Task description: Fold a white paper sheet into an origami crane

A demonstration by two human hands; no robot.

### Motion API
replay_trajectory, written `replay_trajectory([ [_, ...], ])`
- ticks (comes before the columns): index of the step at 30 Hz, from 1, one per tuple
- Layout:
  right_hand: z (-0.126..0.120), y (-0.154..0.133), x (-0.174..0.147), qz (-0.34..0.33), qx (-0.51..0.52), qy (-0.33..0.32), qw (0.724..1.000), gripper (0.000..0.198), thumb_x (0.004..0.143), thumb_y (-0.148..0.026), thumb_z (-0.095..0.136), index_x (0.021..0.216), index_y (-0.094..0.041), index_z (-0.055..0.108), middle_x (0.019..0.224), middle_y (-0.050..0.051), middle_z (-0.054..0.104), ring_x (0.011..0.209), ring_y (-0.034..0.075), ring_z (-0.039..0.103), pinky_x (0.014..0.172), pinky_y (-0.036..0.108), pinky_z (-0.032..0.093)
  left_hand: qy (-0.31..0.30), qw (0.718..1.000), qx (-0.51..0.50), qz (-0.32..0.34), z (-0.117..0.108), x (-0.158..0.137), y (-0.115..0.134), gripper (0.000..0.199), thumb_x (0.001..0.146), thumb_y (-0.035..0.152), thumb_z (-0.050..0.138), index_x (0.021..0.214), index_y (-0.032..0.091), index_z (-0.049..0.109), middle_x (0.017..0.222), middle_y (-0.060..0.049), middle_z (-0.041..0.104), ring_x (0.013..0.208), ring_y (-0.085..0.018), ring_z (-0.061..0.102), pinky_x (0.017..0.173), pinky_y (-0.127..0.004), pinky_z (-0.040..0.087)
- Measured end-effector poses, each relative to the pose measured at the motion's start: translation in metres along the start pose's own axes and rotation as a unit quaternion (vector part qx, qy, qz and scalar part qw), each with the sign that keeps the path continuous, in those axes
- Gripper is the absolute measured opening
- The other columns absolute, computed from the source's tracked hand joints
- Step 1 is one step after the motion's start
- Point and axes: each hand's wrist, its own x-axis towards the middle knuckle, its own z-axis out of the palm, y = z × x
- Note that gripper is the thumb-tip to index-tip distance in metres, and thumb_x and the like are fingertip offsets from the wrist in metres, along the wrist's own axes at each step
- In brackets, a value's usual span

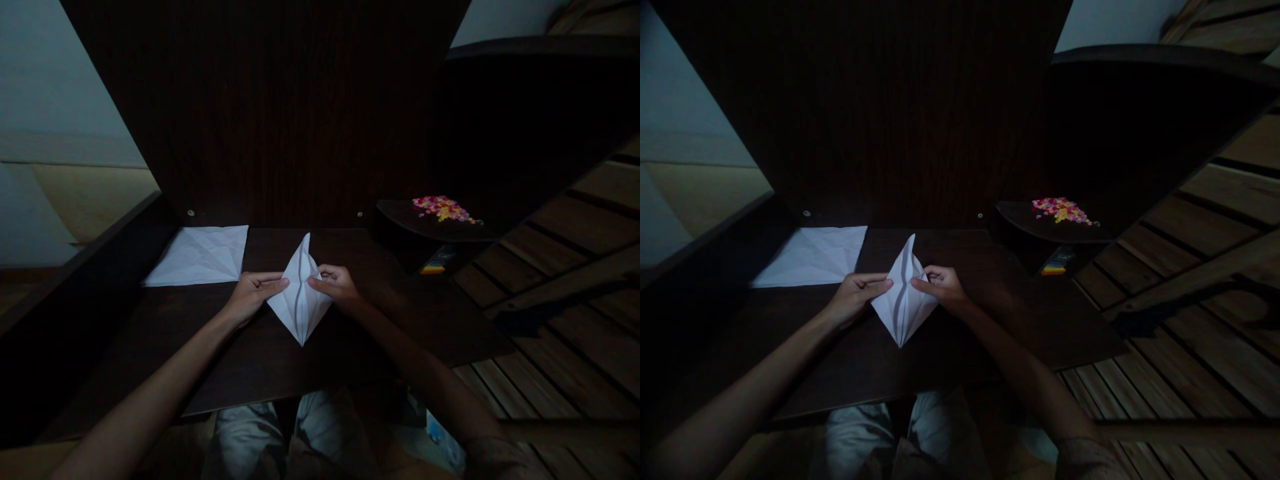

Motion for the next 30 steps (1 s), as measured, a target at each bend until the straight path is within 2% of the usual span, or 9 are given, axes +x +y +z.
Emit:
replay_trajectory([
  [9, 0.002, 0.001, 0.001, 0.012, 0.011, -0.007, 1.0, 0.029, 0.055, -0.033, 0.082, 0.071, -0.015, 0.065, 0.072, 0.001, 0.067, 0.062, 0.013, 0.06, 0.06, 0.025, 0.048, 0.025, 1.0, 0.003, -0.004, 0.003, 0.0, 0.002, 0.034, 0.055, 0.03, 0.084, 0.083, 0.014, 0.074, 0.076, -0.007, 0.074, 0.069, -0.02, 0.067, 0.069, -0.031, 0.052],
  [13, 0.006, 0.003, 0.002, 0.015, 0.011, -0.018, 1.0, 0.033, 0.052, -0.033, 0.082, 0.074, -0.016, 0.064, 0.075, 0.001, 0.067, 0.066, 0.014, 0.061, 0.062, 0.026, 0.049, 0.036, 0.999, 0.009, 0.016, 0.005, 0.001, 0.0, 0.04, 0.055, 0.032, 0.084, 0.089, 0.013, 0.072, 0.079, -0.008, 0.074, 0.068, -0.02, 0.067, 0.065, -0.03, 0.051],
  [17, 0.009, 0.003, 0.001, 0.015, -0.004, -0.038, 0.999, 0.038, 0.055, -0.035, 0.081, 0.084, -0.016, 0.064, 0.08, 0.002, 0.066, 0.074, 0.017, 0.062, 0.068, 0.028, 0.048, 0.01, 0.999, 0.015, 0.031, 0.004, 0.003, -0.003, 0.05, 0.057, 0.033, 0.083, 0.101, 0.014, 0.069, 0.081, -0.006, 0.072, 0.068, -0.018, 0.066, 0.062, -0.027, 0.05],
  [20, 0.006, -0.002, 0.0, 0.001, -0.011, -0.064, 0.998, 0.039, 0.06, -0.036, 0.078, 0.089, -0.016, 0.064, 0.084, 0.002, 0.065, 0.08, 0.018, 0.061, 0.071, 0.028, 0.047, -0.02, 0.999, 0.029, 0.017, 0.001, 0.004, 0.001, 0.056, 0.058, 0.034, 0.082, 0.107, 0.014, 0.065, 0.082, -0.006, 0.072, 0.066, -0.018, 0.066, 0.061, -0.026, 0.049],
  [22, 0.003, -0.005, -0.001, -0.001, 0.001, -0.063, 0.998, 0.032, 0.066, -0.041, 0.074, 0.085, -0.018, 0.064, 0.082, 0.002, 0.064, 0.078, 0.016, 0.059, 0.067, 0.025, 0.047, -0.033, 0.998, 0.049, -0.003, -0.001, 0.003, 0.005, 0.061, 0.058, 0.032, 0.082, 0.113, 0.014, 0.062, 0.081, -0.006, 0.072, 0.066, -0.018, 0.066, 0.06, -0.026, 0.049],
  [24, 0.001, -0.007, -0.001, 0.029, 0.011, -0.057, 0.998, 0.029, 0.07, -0.045, 0.068, 0.083, -0.019, 0.064, 0.077, 0.002, 0.062, 0.071, 0.015, 0.058, 0.057, 0.023, 0.045, -0.037, 0.997, 0.061, -0.03, -0.003, 0.003, 0.009, 0.067, 0.057, 0.027, 0.083, 0.118, 0.015, 0.058, 0.079, -0.005, 0.072, 0.066, -0.018, 0.067, 0.06, -0.027, 0.05],
  [27, 0.002, -0.007, 0.001, 0.087, 0.005, -0.054, 0.995, 0.03, 0.068, -0.045, 0.069, 0.084, -0.02, 0.064, 0.072, 0.002, 0.061, 0.063, 0.013, 0.056, 0.046, 0.02, 0.041, -0.021, 0.997, 0.048, -0.055, -0.004, 0.003, 0.011, 0.076, 0.053, 0.021, 0.084, 0.123, 0.016, 0.053, 0.077, -0.004, 0.073, 0.066, -0.018, 0.067, 0.065, -0.029, 0.051],
  [30, 0.006, -0.006, 0.003, 0.106, 0.002, -0.033, 0.994, 0.033, 0.064, -0.044, 0.072, 0.082, -0.018, 0.064, 0.07, 0.001, 0.06, 0.058, 0.013, 0.055, 0.04, 0.02, 0.041, 0.011, 0.998, 0.003, -0.06, -0.003, 0.007, 0.007, 0.077, 0.053, 0.019, 0.085, 0.123, 0.017, 0.051, 0.088, -0.007, 0.073, 0.075, -0.018, 0.068, 0.073, -0.03, 0.051],
])
